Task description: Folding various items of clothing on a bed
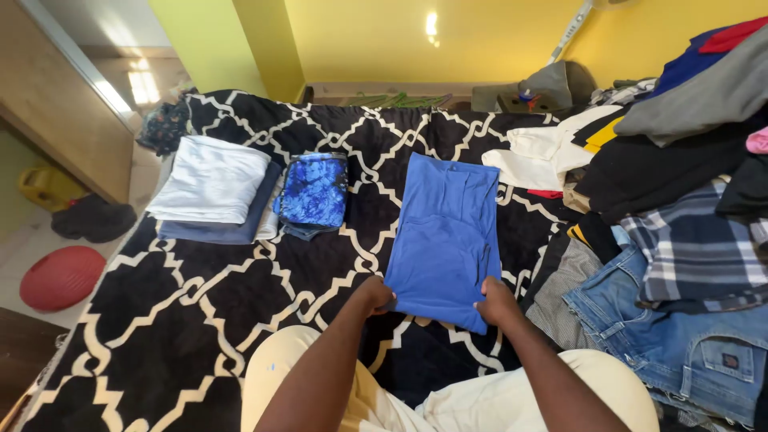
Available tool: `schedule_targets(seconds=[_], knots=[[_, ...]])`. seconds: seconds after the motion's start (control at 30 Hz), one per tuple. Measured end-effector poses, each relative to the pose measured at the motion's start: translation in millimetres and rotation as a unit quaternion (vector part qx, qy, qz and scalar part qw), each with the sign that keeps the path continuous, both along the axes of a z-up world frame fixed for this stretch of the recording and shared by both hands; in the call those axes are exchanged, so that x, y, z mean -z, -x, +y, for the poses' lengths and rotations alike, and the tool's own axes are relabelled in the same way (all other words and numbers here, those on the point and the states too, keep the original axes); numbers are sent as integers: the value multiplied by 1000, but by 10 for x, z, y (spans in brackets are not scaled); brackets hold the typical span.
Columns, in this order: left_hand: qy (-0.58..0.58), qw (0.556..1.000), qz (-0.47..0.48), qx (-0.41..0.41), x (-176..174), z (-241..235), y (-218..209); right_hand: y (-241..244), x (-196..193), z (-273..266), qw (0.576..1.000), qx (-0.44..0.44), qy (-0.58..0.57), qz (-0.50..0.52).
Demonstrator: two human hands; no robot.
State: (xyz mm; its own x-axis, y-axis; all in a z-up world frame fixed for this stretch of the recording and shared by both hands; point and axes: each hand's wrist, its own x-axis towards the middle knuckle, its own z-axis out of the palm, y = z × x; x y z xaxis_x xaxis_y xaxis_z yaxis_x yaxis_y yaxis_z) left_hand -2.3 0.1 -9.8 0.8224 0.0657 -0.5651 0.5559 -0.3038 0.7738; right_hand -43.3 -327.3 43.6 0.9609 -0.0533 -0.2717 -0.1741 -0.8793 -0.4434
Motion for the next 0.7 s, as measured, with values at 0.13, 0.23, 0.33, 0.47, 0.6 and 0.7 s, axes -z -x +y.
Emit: schedule_targets(seconds=[0.13,0.23,0.33,0.47,0.6,0.7], knots=[[10,1000,-3,-6,-365,-158,235,182,31,169,980,-109,28,-166],[48,998,5,-36,-833,-202,470,688,-594,560,970,-227,-36,-80],[72,996,7,-50,-406,-255,247,905,-832,759,938,-279,190,-77],[85,995,-7,-51,-1182,-136,505,637,-377,684,933,-286,195,-102],[-88,992,-51,78,-1851,-39,930,566,-243,455,959,-242,77,-127],[-195,958,-50,207,-2383,-94,1329,685,-596,366,969,-226,53,-84]])
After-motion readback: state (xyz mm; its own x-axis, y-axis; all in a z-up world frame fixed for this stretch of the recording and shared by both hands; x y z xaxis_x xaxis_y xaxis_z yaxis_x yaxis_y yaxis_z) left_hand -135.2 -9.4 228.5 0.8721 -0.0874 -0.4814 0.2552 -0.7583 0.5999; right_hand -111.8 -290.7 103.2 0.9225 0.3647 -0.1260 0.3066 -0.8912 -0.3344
